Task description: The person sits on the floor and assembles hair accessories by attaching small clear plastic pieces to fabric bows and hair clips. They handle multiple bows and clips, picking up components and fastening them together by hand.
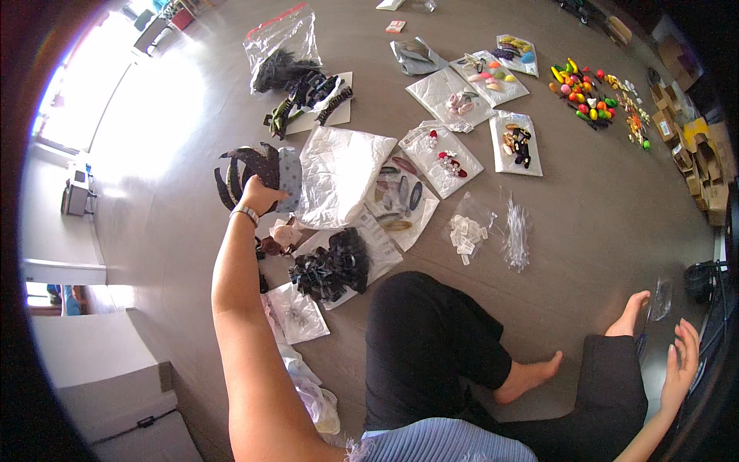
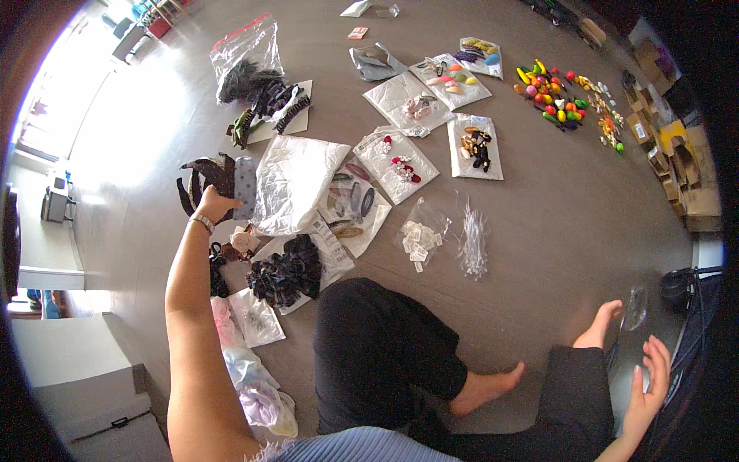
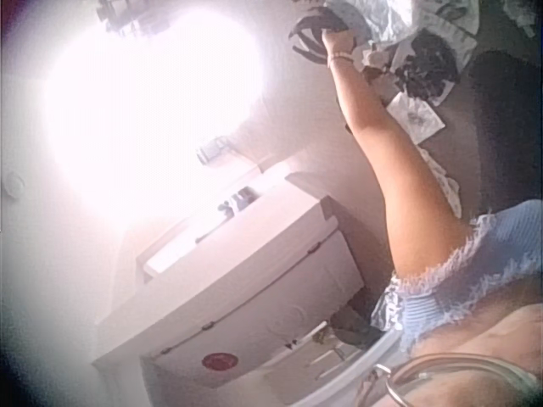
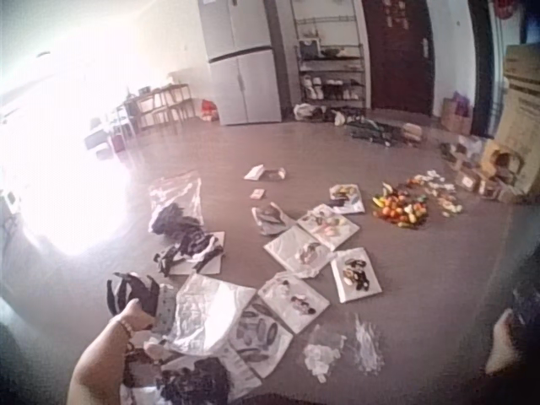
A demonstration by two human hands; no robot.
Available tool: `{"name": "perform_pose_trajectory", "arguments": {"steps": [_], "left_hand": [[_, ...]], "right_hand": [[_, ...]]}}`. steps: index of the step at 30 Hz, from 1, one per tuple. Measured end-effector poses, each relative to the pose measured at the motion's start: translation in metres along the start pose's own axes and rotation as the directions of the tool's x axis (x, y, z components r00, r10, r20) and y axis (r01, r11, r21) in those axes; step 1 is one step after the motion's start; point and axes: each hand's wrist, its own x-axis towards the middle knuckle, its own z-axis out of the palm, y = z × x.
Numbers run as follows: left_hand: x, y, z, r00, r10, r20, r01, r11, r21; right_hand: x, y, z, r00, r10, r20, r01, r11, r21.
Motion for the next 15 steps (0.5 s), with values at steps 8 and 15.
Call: {"name": "perform_pose_trajectory", "arguments": {"steps": [8,15], "left_hand": [[0.013,0.004,0.009,0.993,0.104,0.052,-0.111,0.983,0.143],[0.028,0.009,0.017,0.973,0.040,0.226,-0.008,0.990,-0.141]], "right_hand": [[0.002,-0.003,0.004,1.000,0.023,0.009,-0.024,0.998,0.059],[0.001,-0.005,0.005,0.999,0.020,0.025,-0.021,0.998,0.064]]}}
